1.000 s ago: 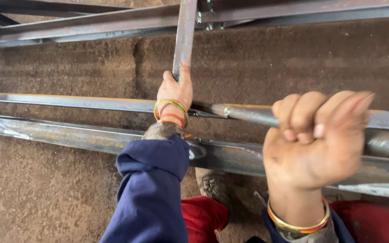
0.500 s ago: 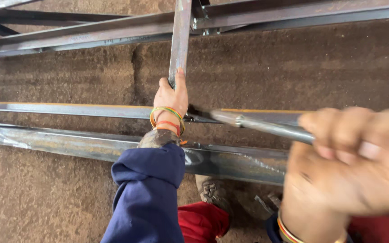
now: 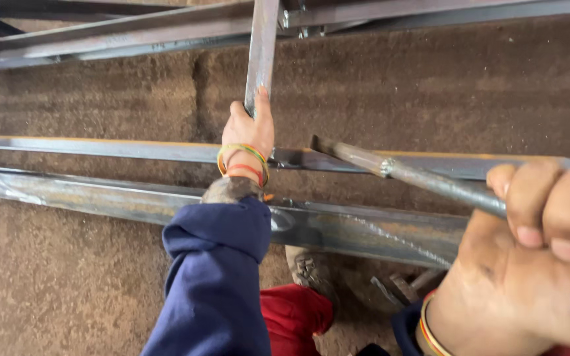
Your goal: The person uses a metal rod to pry a bar into place on a metal structure, then uses a hammer and a metal rod to strike the frame joints while another person assists by holding the structure on the floor.
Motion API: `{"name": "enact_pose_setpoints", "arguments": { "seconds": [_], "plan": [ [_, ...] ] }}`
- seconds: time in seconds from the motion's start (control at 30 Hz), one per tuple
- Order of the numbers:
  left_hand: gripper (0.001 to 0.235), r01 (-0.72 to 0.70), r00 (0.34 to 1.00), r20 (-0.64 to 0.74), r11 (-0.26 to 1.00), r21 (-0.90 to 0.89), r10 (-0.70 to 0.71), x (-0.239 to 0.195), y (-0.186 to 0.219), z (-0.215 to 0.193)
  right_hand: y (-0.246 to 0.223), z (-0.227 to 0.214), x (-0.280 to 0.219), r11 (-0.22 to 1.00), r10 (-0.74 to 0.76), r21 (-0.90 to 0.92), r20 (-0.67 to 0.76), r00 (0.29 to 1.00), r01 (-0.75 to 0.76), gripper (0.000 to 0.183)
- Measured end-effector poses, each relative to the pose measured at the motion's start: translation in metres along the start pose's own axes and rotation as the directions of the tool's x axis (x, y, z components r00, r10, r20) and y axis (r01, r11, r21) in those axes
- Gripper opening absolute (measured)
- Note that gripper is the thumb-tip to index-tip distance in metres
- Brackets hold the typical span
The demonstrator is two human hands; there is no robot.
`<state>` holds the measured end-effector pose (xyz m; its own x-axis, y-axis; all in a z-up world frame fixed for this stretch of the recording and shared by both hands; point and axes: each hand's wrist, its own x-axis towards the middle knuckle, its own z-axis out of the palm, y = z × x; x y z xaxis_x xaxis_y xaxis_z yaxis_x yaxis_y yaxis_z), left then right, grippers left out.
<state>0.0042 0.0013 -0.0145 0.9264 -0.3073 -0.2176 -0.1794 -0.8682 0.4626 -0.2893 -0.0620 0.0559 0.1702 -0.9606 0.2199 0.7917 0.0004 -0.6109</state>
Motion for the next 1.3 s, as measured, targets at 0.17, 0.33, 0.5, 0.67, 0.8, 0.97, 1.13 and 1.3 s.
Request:
{"name": "enact_pose_setpoints", "arguments": {
  "seconds": [0.17,0.33,0.5,0.67,0.8,0.97,1.13,1.3],
  "plan": [
    [0.083,0.008,1.000,0.012,1.000,0.022,-0.009,-0.004,0.003,-0.005,0.028,0.007,0.009,0.998,0.055,-0.019,0.032,0.998,-0.055,0.045],
    [0.083,-0.031,0.999,-0.027,0.999,0.026,0.032,0.000,0.005,-0.010,0.031,-0.002,0.020,1.000,0.026,0.017,-0.041,0.999,-0.025,0.042],
    [0.080,-0.008,1.000,0.012,1.000,0.008,0.008,0.000,0.007,-0.006,-0.002,-0.002,0.005,0.999,-0.023,0.033,-0.026,0.999,0.024,0.043],
    [0.079,0.004,1.000,-0.010,0.999,0.034,-0.003,-0.001,0.001,-0.003,0.023,0.008,0.015,0.999,0.042,0.002,-0.015,0.999,-0.042,0.044],
    [0.080,0.007,1.000,0.000,0.999,0.039,-0.007,-0.002,0.004,-0.005,0.006,0.002,0.028,1.000,0.021,0.010,-0.028,0.999,-0.021,0.045],
    [0.081,0.010,1.000,-0.010,0.998,0.063,-0.009,-0.001,0.001,-0.005,-0.014,0.005,0.022,0.998,-0.038,0.042,-0.058,0.998,0.041,0.046],
    [0.081,0.021,1.000,0.007,0.999,0.051,-0.021,0.001,0.002,-0.005,0.016,0.014,0.033,0.999,0.054,0.003,-0.032,0.998,-0.054,0.048],
    [0.081,-0.018,0.999,-0.048,1.000,0.013,0.018,0.002,0.007,-0.005,-0.011,0.025,0.029,1.000,0.006,0.006,-0.014,1.000,-0.006,0.049]
  ]
}}
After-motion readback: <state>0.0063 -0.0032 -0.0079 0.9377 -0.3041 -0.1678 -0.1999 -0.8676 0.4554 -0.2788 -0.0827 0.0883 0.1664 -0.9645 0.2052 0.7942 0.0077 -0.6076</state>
